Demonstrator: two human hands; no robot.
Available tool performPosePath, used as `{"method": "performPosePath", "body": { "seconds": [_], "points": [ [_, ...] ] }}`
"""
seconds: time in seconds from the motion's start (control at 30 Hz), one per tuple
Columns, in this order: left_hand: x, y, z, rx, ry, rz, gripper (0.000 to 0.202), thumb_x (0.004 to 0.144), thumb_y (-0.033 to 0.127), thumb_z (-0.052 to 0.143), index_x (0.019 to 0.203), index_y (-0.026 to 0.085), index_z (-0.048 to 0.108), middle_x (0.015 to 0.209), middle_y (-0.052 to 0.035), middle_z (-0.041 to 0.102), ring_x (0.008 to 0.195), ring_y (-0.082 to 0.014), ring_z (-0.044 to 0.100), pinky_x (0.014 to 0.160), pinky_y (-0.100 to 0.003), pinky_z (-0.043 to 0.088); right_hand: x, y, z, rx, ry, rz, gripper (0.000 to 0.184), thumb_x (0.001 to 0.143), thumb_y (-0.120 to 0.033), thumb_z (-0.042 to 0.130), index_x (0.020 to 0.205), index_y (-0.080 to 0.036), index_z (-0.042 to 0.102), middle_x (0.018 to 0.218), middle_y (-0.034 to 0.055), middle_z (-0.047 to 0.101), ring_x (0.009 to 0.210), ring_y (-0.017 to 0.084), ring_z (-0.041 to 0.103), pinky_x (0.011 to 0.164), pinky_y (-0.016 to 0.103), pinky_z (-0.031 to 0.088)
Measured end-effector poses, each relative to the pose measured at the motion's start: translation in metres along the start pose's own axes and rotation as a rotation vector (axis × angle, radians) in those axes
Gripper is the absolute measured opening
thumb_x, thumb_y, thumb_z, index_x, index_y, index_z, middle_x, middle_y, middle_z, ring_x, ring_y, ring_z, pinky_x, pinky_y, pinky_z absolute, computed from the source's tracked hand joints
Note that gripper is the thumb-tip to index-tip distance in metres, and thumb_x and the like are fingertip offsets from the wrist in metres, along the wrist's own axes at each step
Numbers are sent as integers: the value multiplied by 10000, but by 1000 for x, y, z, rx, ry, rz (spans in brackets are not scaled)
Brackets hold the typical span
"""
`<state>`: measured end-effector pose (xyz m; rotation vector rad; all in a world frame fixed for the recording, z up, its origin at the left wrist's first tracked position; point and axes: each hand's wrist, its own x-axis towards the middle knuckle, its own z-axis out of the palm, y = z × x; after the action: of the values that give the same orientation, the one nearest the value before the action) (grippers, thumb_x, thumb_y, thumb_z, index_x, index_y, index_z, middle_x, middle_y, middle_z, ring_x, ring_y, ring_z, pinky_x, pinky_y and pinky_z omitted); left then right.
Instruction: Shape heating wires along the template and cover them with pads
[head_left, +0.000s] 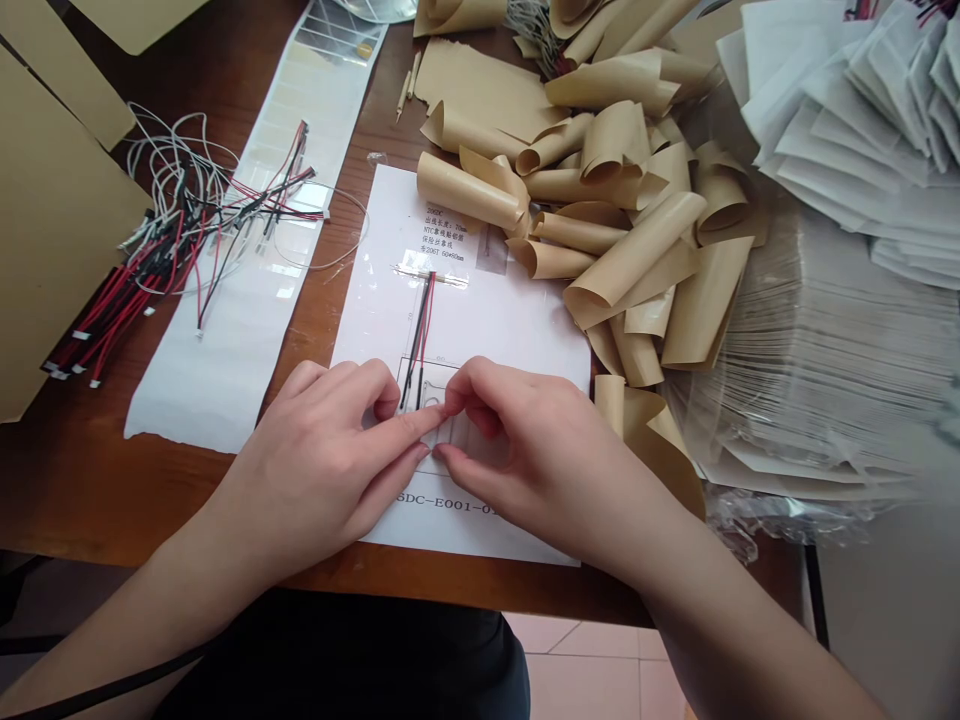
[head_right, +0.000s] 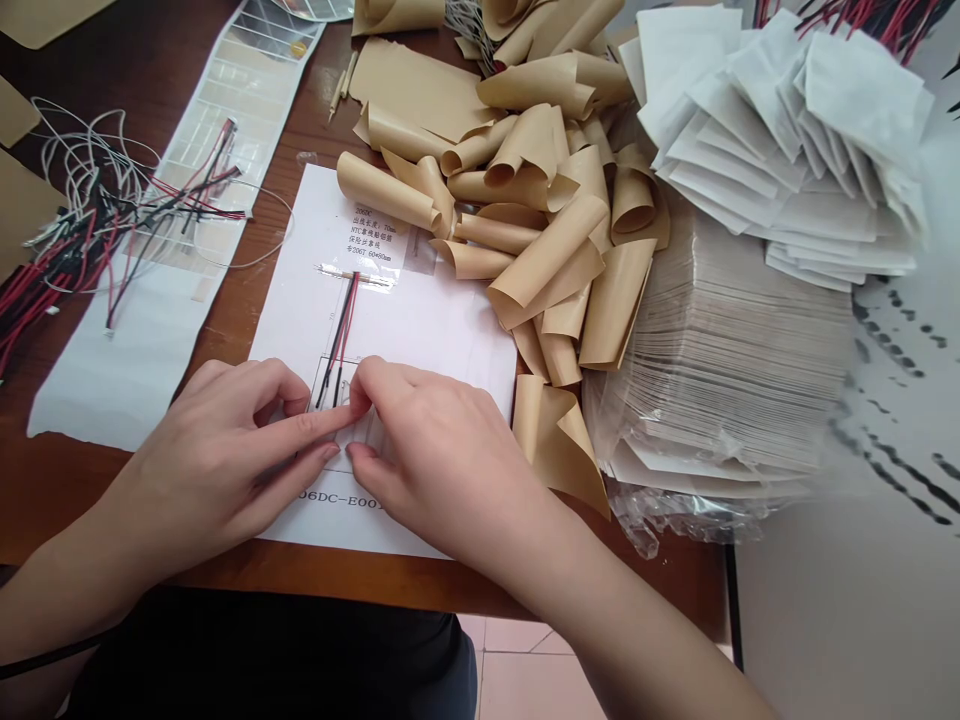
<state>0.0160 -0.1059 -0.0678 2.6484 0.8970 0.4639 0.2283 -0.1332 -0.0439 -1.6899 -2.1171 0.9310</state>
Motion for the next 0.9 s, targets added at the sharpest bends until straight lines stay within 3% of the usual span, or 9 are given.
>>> {"method": "performPosePath", "body": {
  "seconds": [0.47, 0.9],
  "points": [
    [2, 1, -1, -12, 5, 13, 289, 970, 203, 564, 1195, 187, 745, 846, -36, 574, 775, -186, 516, 703, -376, 353, -2, -2, 5, -82, 5, -8, 215, 828, -226, 659, 885, -230, 452, 773, -19, 595, 634, 134, 491, 576, 259, 273],
    [1, 0, -2, -25, 11, 12, 271, 975, 213, 565, 1145, 252, 773, 831, -23, 540, 754, -171, 503, 698, -358, 335, -1, -1, -6, 81, 14, 17, 149, 814, -128, 592, 854, -232, 493, 651, -63, 501, 600, 122, 487, 537, 227, 305]
  ]
}}
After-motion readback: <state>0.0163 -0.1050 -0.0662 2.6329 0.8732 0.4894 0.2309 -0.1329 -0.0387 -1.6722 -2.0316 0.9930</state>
